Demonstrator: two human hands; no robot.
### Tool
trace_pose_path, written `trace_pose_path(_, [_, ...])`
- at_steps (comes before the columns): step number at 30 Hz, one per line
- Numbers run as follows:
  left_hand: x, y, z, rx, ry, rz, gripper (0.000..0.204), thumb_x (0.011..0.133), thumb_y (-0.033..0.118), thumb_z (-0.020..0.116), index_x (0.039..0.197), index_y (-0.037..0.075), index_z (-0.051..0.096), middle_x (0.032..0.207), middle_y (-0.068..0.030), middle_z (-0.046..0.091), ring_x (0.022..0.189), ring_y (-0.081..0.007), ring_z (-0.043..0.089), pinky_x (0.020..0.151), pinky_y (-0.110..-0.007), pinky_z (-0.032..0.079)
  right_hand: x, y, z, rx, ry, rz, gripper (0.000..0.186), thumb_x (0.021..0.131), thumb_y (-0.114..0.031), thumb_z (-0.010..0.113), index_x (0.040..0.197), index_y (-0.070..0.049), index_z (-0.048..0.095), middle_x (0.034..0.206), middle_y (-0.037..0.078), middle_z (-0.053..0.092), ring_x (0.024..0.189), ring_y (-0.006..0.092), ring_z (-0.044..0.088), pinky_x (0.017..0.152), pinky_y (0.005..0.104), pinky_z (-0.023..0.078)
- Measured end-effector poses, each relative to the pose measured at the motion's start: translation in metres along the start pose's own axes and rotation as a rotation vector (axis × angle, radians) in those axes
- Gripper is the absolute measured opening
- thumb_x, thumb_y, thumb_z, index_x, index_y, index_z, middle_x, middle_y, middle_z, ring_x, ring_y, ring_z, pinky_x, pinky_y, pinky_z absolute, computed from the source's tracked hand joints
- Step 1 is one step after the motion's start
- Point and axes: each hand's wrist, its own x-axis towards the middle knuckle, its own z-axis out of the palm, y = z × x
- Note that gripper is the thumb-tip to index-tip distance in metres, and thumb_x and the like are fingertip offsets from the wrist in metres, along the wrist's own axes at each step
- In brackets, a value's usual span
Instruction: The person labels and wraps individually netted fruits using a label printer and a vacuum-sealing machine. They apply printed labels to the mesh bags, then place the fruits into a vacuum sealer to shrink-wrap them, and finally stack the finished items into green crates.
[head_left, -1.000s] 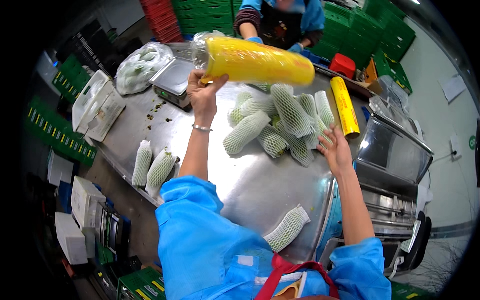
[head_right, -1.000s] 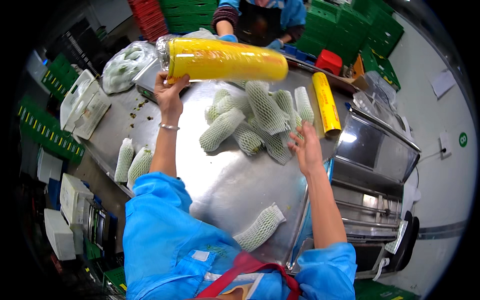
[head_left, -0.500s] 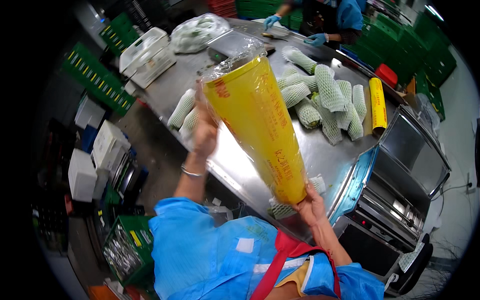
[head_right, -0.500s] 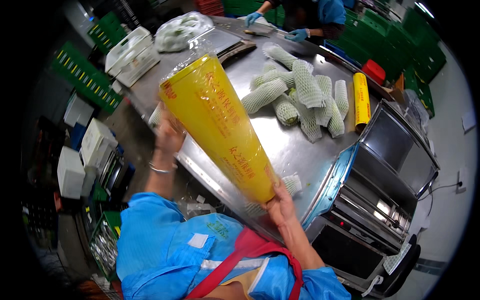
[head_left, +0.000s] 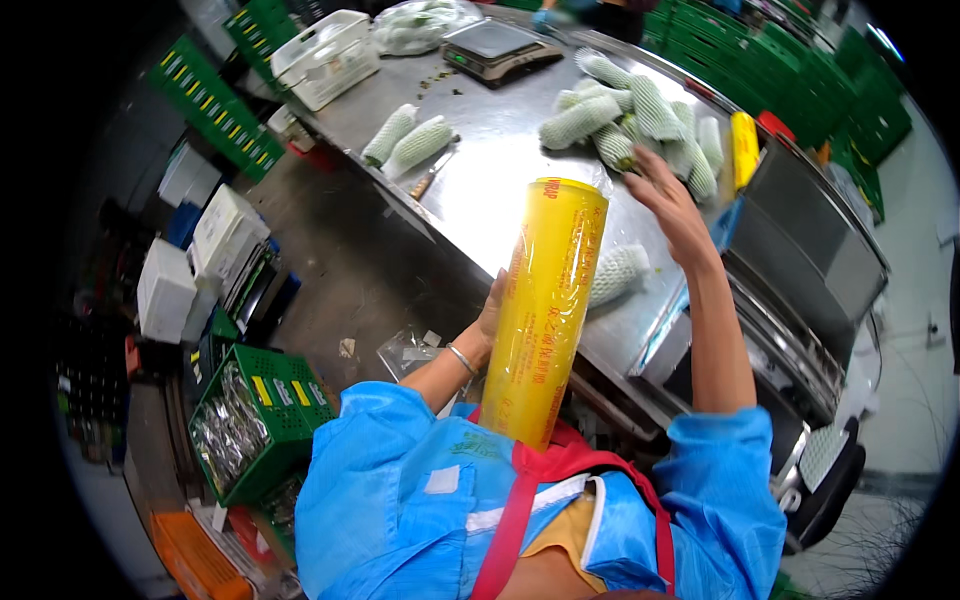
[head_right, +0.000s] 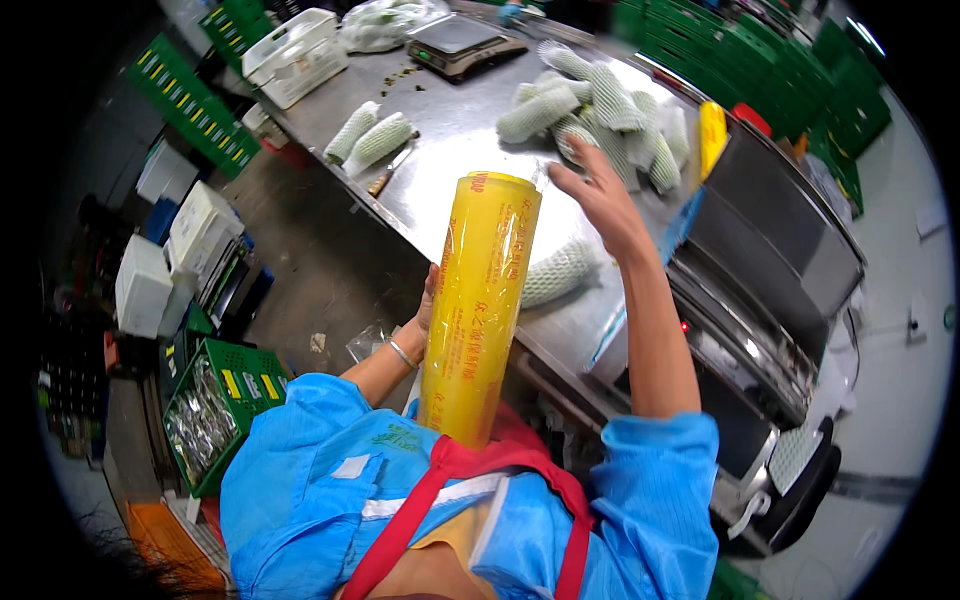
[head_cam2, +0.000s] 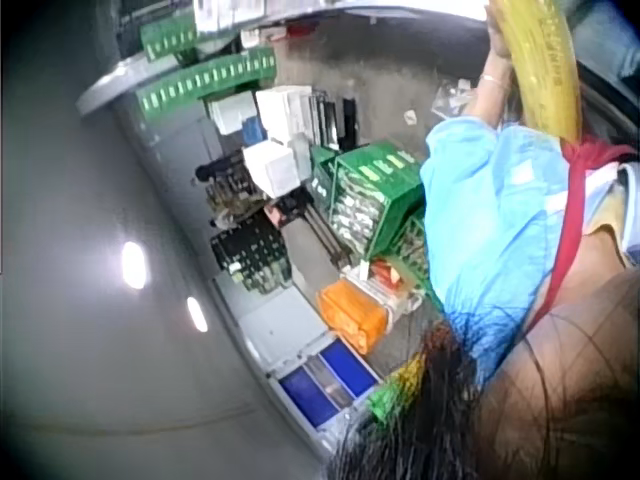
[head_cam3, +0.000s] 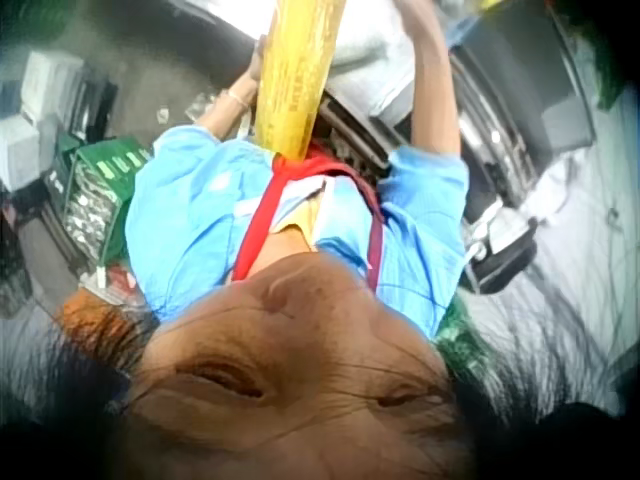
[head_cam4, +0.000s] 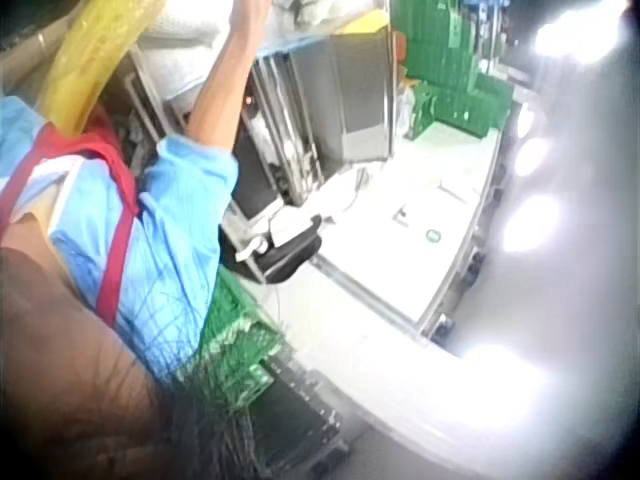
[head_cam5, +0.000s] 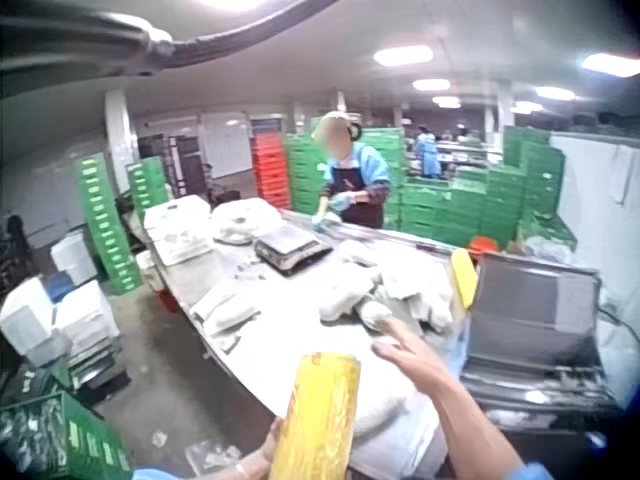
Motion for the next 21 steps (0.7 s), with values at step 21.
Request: trace_pose_path(21, [-0.007,-0.02,-0.018,0.032,-0.251,-0.444,0.105,0.06,0.073,0.058,0.137,0.006,0.03,0.134,-0.0118,0.042,0.121,-0.0265,0.043,0.099,-0.039,0.039,-0.11,-0.099,0.072,0.395,0.281,-0.453,0.011,0.091,-0.011,0.049,0.091,0.0,0.049,0.077,0.008,0.053,0.065,0.0095,0.046,0.059,0.0212,0.038])
